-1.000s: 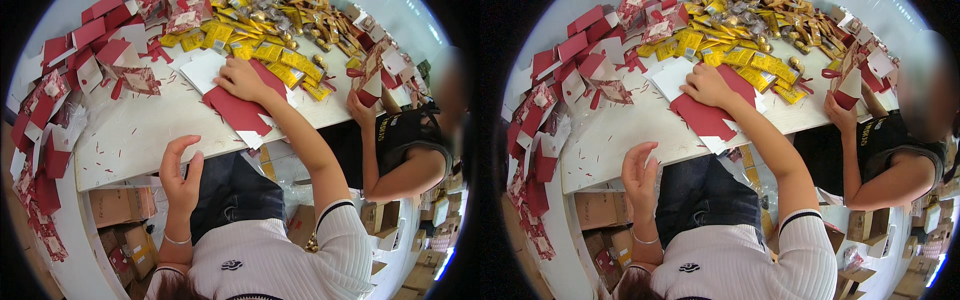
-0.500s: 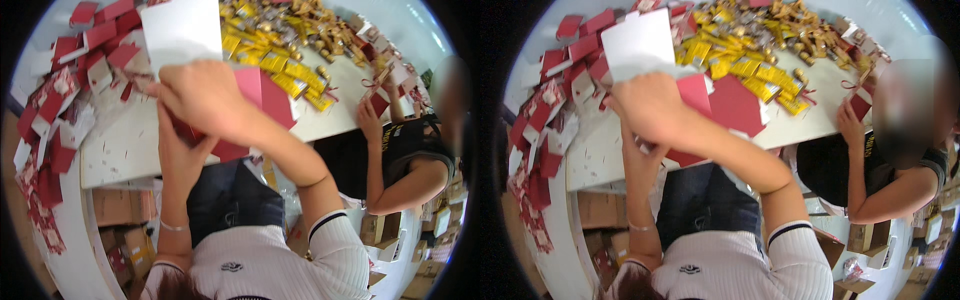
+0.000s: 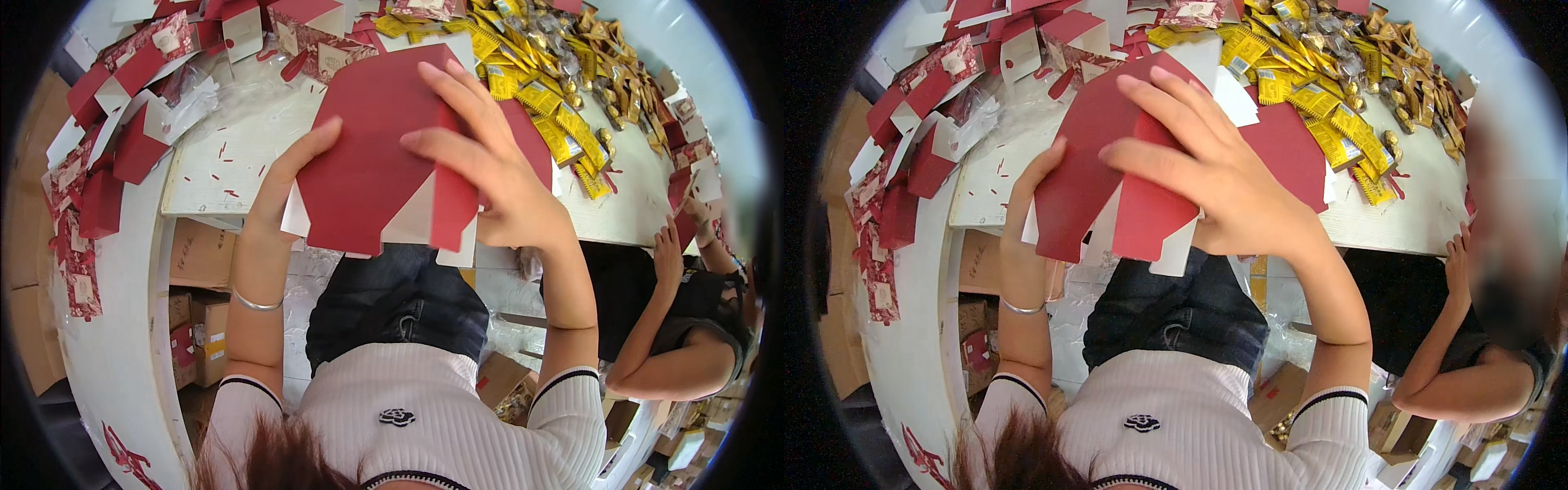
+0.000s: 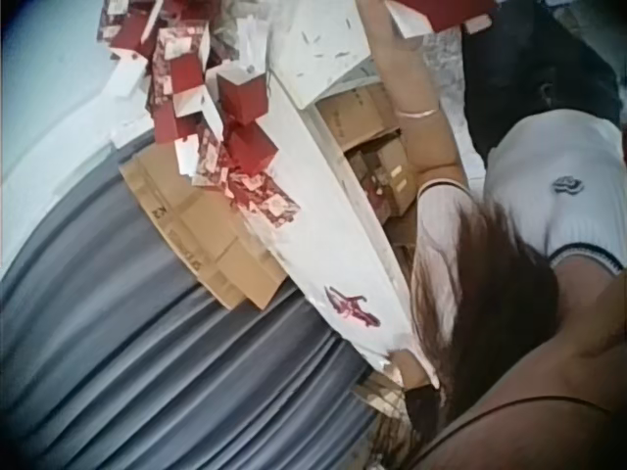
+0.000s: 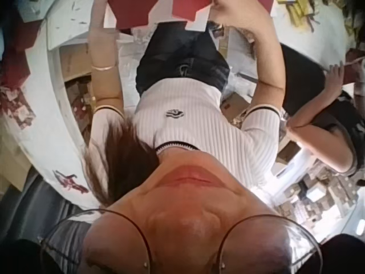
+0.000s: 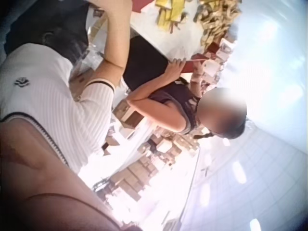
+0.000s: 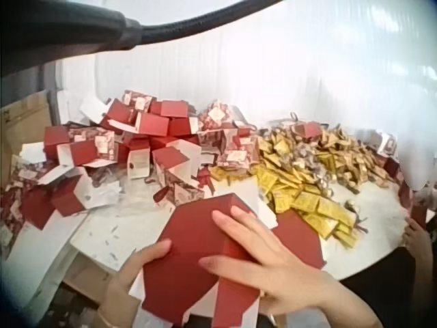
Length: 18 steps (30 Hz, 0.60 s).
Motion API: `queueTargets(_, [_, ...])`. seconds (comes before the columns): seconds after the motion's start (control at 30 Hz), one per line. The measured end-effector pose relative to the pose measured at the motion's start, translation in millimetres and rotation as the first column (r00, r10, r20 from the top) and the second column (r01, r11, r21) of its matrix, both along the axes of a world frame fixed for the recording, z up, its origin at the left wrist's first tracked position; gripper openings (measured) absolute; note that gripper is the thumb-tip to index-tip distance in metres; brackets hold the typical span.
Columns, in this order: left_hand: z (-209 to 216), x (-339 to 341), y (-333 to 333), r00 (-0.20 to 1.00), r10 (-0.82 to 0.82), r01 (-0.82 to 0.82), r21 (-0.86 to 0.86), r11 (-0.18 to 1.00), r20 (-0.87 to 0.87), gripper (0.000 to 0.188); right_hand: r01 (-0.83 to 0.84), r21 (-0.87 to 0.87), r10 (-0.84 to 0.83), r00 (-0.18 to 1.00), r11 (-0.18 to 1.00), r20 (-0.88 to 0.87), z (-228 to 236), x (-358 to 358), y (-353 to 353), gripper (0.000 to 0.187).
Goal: The person folds red paper sheets into small rectangular boxes and inserts them into decorative patterned sleeves. The person repeatedly picks up red paper, folds it into a box shape, and places it into a sleeve, then sets the completed unit aside.
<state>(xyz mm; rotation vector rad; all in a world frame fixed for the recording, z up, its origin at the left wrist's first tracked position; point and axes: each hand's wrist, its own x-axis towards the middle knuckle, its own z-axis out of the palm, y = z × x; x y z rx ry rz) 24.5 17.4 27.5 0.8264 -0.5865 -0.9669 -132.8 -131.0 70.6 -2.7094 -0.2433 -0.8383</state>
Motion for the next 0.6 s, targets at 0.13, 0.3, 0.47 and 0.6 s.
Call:
queueTargets(0.13, [-6.9,25.5,-5.3,0.915,0.092,-0.046,-0.125,0.991,0.393,0.077,-0.103,0.306,0.038,0.977,0.946,0.209,-4.5,10.5,-17.4,0.068])
queueTargets(0.3, [10.8,-18.9,-26.2,0.694,0.459,-0.307,-0.349,0.885,0.555,0.100,-0.141,0.490,0.018,0.969,0.860,0.248,-20.5,12.3,-16.9,0.084])
queueTargets(0.47, [3.1,-27.2,-30.5,0.665,0.622,-0.376,-0.534,0.757,0.413,0.079,-0.271,0.620,0.066,0.941,0.736,0.332,-30.6,27.2,3.0,0.080])
queueTargets(0.6, [0.7,-37.5,-33.3,0.620,0.651,-0.470,-0.457,0.755,0.438,0.055,-0.194,0.679,-0.172,0.886,0.708,0.431,-33.6,33.6,21.7,0.061])
